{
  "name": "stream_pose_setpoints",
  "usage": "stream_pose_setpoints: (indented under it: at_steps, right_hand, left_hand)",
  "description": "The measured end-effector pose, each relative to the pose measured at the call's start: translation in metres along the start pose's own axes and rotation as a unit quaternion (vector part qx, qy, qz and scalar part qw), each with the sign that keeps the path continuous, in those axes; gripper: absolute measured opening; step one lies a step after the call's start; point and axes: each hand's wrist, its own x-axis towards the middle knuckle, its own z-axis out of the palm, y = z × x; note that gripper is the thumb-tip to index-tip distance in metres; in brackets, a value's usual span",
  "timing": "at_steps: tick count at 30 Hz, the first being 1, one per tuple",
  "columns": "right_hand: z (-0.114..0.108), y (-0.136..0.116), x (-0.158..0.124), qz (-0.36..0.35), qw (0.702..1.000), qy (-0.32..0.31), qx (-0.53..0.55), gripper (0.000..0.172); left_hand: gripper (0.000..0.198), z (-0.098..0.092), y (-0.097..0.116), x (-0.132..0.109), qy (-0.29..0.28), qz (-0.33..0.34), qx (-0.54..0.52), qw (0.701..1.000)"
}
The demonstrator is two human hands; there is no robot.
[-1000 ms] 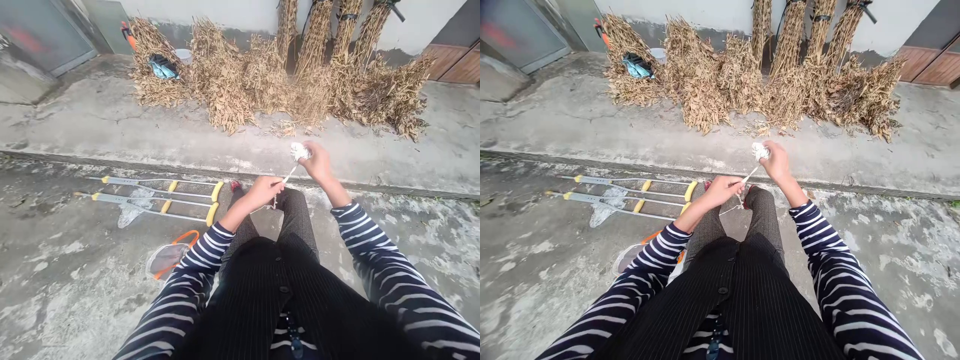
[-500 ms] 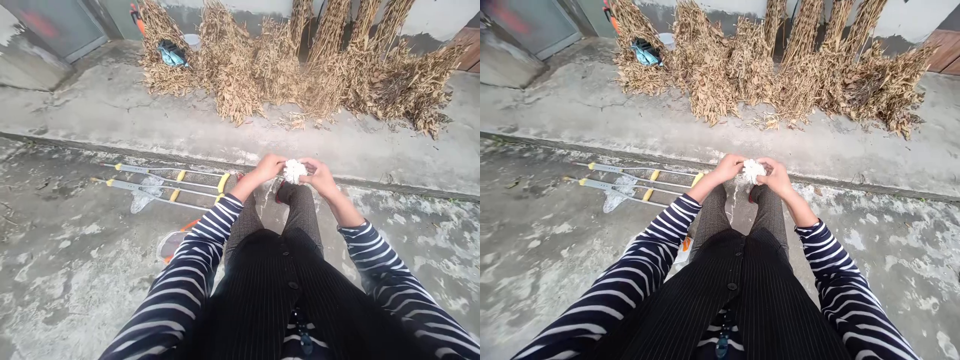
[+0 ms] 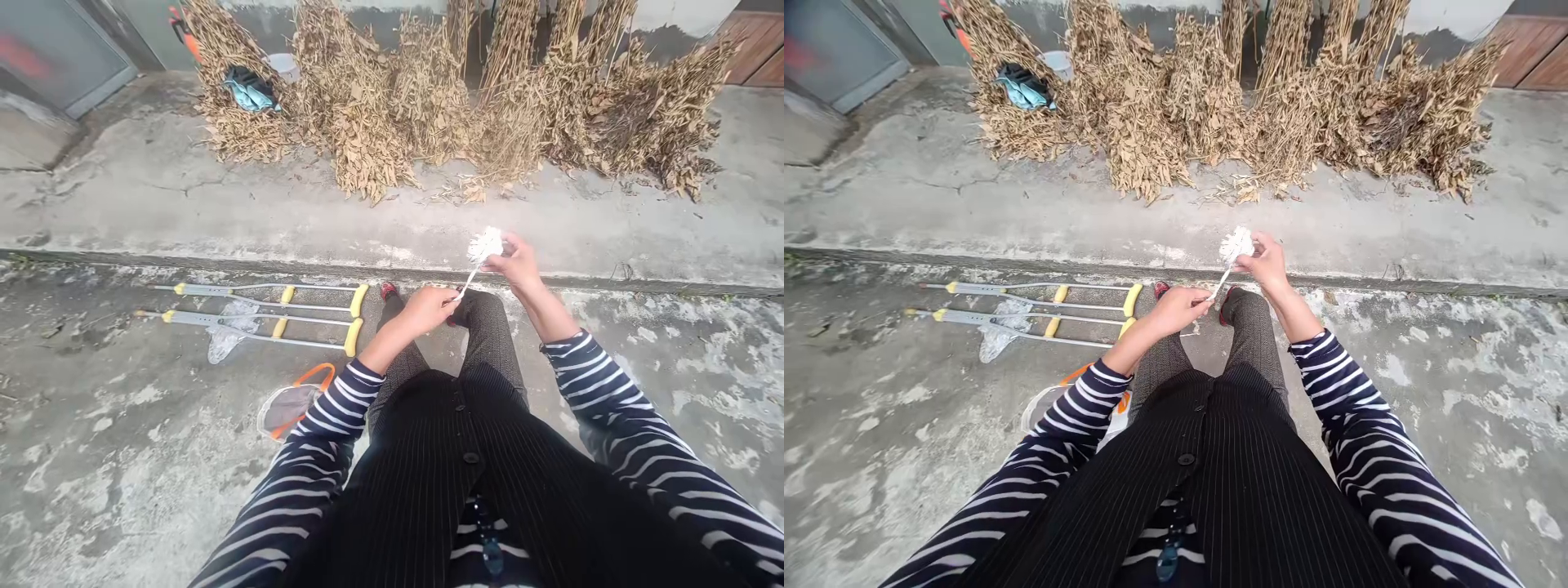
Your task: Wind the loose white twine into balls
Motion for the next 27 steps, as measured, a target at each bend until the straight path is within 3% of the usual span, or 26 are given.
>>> stream_pose_setpoints:
  at_steps: [2,5,8,10,12,14,18,21,24,27]
  right_hand:
    - [0.001,0.008,0.002,-0.046,0.991,0.031,-0.124,0.046]
    - [0.005,0.011,-0.006,-0.114,0.927,0.041,-0.354,0.045]
    - [0.012,0.005,-0.021,-0.173,0.862,-0.026,-0.476,0.049]
    - [0.016,0.000,-0.029,-0.190,0.849,-0.069,-0.487,0.052]
    - [0.018,-0.005,-0.034,-0.187,0.867,-0.080,-0.454,0.052]
    - [0.017,-0.008,-0.036,-0.170,0.910,-0.083,-0.370,0.049]
    - [0.011,-0.017,-0.040,-0.082,0.984,-0.115,-0.113,0.041]
    - [0.008,-0.026,-0.045,-0.002,0.993,-0.120,0.007,0.054]
    - [0.006,-0.032,-0.050,0.022,0.990,-0.127,0.050,0.070]
    - [0.006,-0.030,-0.049,0.027,0.988,-0.141,0.064,0.066]
  left_hand:
    - [0.028,-0.017,0.017,-0.003,0.005,0.042,0.161,0.986]
    - [0.029,-0.043,0.042,0.004,0.001,0.083,0.310,0.947]
    - [0.030,-0.064,0.059,0.025,-0.002,0.108,0.374,0.921]
    - [0.029,-0.074,0.062,0.043,0.004,0.128,0.385,0.914]
    - [0.027,-0.080,0.058,0.062,0.013,0.140,0.375,0.916]
    - [0.024,-0.081,0.046,0.077,0.026,0.139,0.330,0.933]
    - [0.021,-0.065,0.015,0.088,0.062,0.111,0.107,0.986]
    - [0.025,-0.040,0.005,0.079,0.055,0.070,-0.009,0.996]
    - [0.026,-0.021,0.011,0.063,0.067,0.014,-0.017,0.998]
    - [0.034,-0.018,0.020,0.054,0.086,-0.030,0.003,0.996]
